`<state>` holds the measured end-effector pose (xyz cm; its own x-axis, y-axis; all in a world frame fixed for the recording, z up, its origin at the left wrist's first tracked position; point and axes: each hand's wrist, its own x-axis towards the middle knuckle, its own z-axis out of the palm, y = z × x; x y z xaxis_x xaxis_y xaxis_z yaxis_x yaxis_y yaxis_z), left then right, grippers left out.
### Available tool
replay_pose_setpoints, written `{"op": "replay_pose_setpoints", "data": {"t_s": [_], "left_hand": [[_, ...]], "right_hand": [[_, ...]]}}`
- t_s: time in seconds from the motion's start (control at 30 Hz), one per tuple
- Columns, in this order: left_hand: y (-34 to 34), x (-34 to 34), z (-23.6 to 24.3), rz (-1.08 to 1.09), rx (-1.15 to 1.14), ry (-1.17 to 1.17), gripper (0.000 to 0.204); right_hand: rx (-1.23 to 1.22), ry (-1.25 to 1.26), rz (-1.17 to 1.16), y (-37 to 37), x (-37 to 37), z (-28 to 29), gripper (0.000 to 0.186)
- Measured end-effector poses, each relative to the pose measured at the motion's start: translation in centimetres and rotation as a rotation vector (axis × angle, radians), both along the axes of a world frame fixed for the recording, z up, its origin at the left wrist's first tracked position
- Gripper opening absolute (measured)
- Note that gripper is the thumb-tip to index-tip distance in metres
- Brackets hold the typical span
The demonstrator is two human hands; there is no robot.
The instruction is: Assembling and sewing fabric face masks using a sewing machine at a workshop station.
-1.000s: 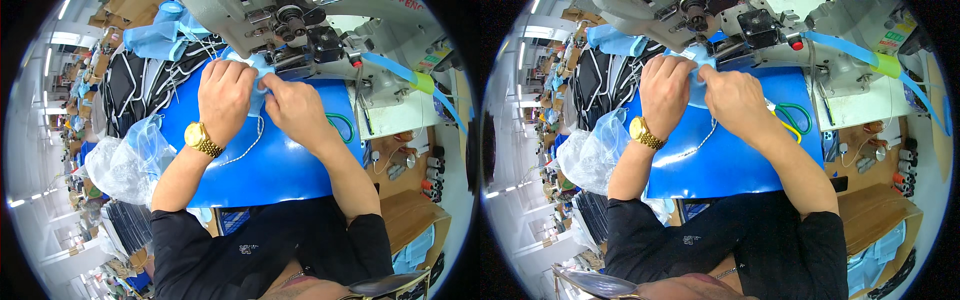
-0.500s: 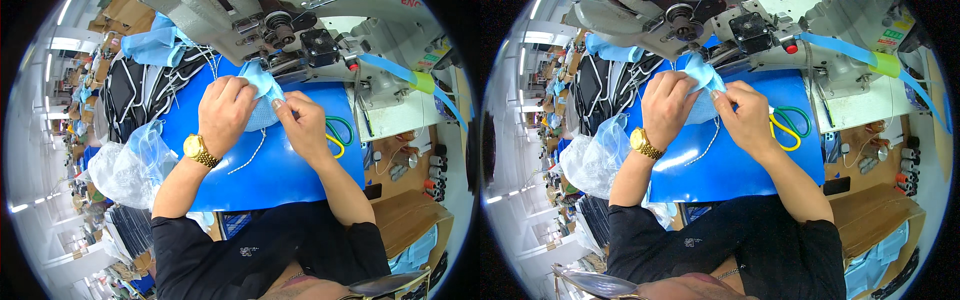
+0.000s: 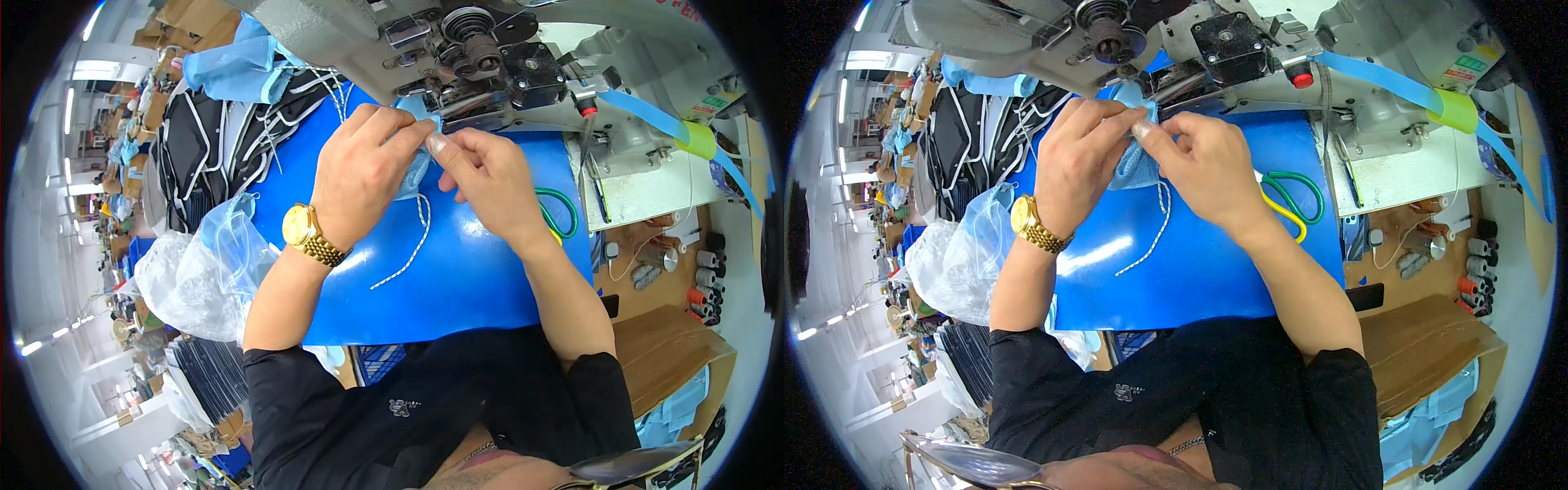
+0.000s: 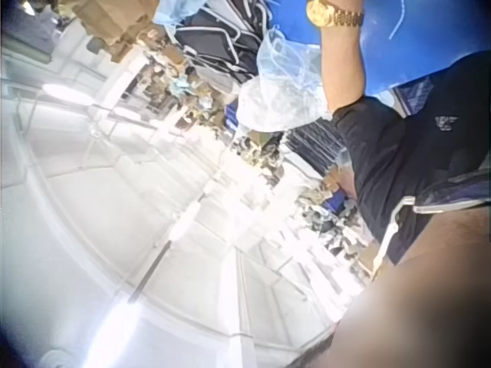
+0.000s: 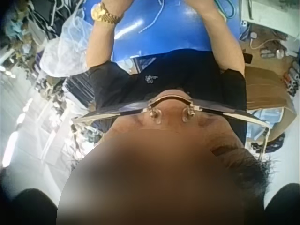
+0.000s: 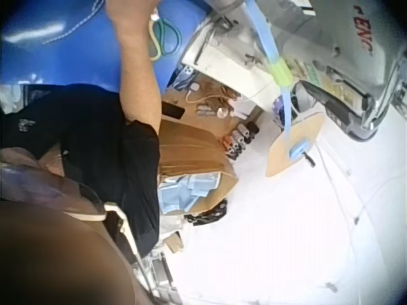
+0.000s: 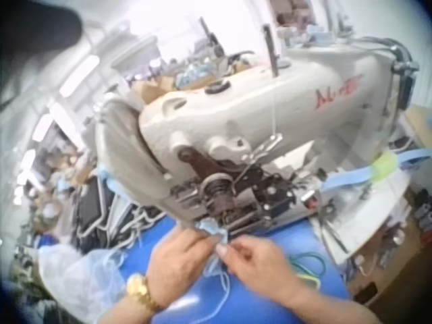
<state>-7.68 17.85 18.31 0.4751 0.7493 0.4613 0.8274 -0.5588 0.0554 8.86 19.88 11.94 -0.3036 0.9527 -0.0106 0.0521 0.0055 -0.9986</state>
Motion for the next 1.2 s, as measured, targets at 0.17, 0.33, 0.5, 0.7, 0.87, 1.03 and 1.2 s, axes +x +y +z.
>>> {"op": "replay_pose_setpoints", "data": {"t_s": [0.17, 0.33, 0.5, 0.7, 0.87, 1.03, 1.2], "left_hand": [[0.4, -1.1, -0.6, -0.013, -0.01, -0.058, 0.023], [0.2, -1.1, -1.3, -0.05, 0.052, -0.026, 0.028], [0.1, -1.1, -1.4, -0.062, 0.075, 0.02, 0.031], [0.0, -0.7, -1.4, -0.079, 0.089, 0.028, 0.031], [-0.1, 0.0, -1.8, 0.016, 0.092, 0.041, 0.029], [-0.2, 0.7, -1.9, 0.062, 0.112, 0.021, 0.027], [-0.1, 1.2, -2.0, 0.134, 0.194, -0.102, 0.028]], "right_hand": [[0.106, -0.16, -0.009, 0.4, -0.3, 0.8, 0.037], [0.219, -0.243, 0.037, 0.9, 0.5, 1.3, 0.017], [0.164, -0.197, 0.063, 1.0, 1.1, 1.0, 0.017], [0.019, 0.031, 0.082, 0.7, 1.2, -0.1, 0.017], [-0.005, 0.071, 0.109, 1.0, 1.2, -0.1, 0.018], [-0.035, 0.173, 0.058, 0.9, 1.0, -0.1, 0.016], [0.116, 0.026, 0.029, 0.6, 1.3, 0.3, 0.016]]}}
